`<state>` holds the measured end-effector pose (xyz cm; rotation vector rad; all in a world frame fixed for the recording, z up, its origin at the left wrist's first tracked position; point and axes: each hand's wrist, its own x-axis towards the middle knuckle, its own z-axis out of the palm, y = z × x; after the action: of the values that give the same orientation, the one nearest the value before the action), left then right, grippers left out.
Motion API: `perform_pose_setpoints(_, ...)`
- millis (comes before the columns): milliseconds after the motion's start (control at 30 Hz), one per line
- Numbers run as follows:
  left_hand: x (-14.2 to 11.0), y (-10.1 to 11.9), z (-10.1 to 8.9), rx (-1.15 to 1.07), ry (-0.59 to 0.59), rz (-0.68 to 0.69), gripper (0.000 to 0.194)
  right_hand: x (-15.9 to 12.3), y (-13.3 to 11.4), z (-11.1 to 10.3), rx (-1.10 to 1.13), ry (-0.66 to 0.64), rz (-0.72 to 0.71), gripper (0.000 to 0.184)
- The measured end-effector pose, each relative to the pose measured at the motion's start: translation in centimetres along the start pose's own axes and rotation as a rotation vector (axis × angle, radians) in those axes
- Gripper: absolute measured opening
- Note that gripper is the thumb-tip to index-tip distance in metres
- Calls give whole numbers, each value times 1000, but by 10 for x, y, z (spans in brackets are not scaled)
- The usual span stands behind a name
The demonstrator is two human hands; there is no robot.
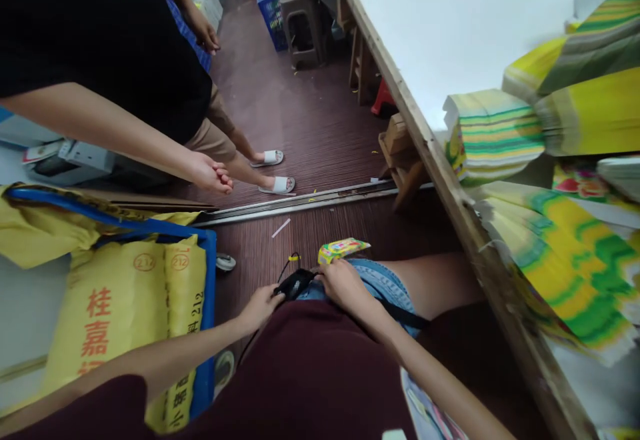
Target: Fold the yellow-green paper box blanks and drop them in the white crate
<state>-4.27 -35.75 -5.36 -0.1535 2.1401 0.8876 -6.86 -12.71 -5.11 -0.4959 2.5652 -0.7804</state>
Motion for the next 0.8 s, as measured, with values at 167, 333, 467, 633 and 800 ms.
perform_pose_setpoints(167,-18,25,-31,-47,-122,154,33,-60,7,-22,43,73,-3,22)
perform_pose_setpoints(333,-4,35,-32,-108,-182,211,28,-84,13,-20,162,243,8,21)
perform_pose_setpoints(467,1,30,-33,-87,-149,212,23,-76,10,-13,187,277,16,22)
perform_pose_setpoints(633,-11,36,-42,61,-90,199,29,-73,3,-11,125,309,13,21)
perform_pose_setpoints(800,-7,54,-35,142,-40,166,25,-74,-1,-9,70,351,6,20)
